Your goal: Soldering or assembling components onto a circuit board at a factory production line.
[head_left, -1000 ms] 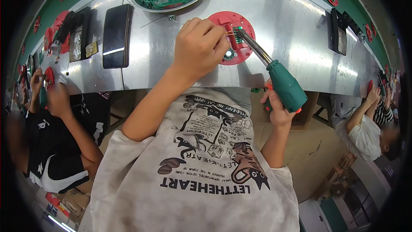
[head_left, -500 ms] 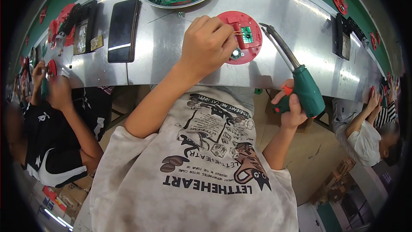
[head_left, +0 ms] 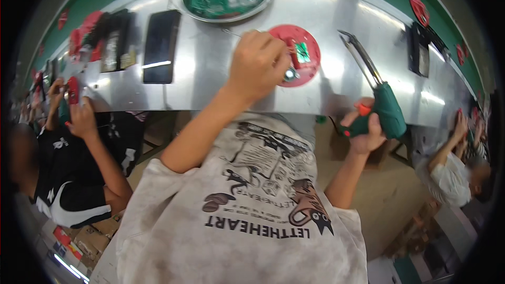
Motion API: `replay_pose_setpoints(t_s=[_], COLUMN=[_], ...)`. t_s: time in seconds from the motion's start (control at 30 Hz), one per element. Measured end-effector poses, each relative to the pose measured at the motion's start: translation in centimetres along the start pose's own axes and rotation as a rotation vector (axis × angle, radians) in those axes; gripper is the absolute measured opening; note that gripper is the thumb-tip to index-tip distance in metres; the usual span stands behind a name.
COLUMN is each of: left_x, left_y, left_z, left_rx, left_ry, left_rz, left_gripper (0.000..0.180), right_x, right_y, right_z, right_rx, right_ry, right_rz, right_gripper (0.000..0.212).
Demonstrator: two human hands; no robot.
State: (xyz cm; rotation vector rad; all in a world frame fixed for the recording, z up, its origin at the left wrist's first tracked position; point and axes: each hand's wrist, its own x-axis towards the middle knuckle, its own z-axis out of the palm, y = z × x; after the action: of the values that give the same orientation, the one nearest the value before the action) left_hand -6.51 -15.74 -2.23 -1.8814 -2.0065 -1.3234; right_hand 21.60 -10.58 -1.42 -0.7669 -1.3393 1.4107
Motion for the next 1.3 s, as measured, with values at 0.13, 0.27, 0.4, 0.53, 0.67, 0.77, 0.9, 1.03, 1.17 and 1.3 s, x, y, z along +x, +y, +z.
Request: replay_pose_setpoints(t_s=[0.13,0.27,0.4,0.53,0.67,0.77,0.9,1.03,1.17,1.3], left_x=[0.4,2.9,7.4,9.1,10.1,10.4,10.4,10.1,9.8,8.8], left_y=[0.0,0.2,-3.7,-7.9,-8.2,-8.2,-8.9,-8.7,-7.7,-5.1], left_z=[0.1,-2.1,-4.5,-3.3,-2.9,-3.1,-3.7,-4.0,-4.4,-5.8], left_rx=[-0.086,-0.173,-0.018,0.551,0.578,0.523,0.188,-0.054,-0.552,-0.582], left_ry=[0.000,0.019,0.039,-0.122,-0.226,-0.251,-0.031,0.091,0.201,0.022], left_rz=[-0.030,-0.111,-0.179,-0.256,-0.402,-0.478,-0.447,-0.434,-0.514,-0.594], left_gripper=[0.005,0.007,0.013,0.021,0.022,0.022,0.022,0.020,0.015,0.012], right_x=[0.4,1.5,1.6,1.8,1.6,1.5,1.5,1.4,1.2,0.1], right_y=[0.5,1.4,1.5,1.3,1.8,1.5,1.2,1.1,0.8,0.3], right_z=[-1.4,0.3,0.2,0.6,0.0,0.4,0.4,0.3,0.3,0.6], right_rx=[0.054,0.076,0.102,0.075,0.097,0.096,0.106,0.133,0.093,0.054], right_ry=[0.108,0.175,0.220,0.249,0.222,0.278,0.259,0.234,0.218,0.123], right_rz=[0.032,-0.004,0.005,0.001,-0.012,-0.003,-0.003,-0.001,0.000,-0.035], right_gripper=[0.037,0.036,0.034,0.036,0.038,0.038,0.034,0.032,0.034,0.042])
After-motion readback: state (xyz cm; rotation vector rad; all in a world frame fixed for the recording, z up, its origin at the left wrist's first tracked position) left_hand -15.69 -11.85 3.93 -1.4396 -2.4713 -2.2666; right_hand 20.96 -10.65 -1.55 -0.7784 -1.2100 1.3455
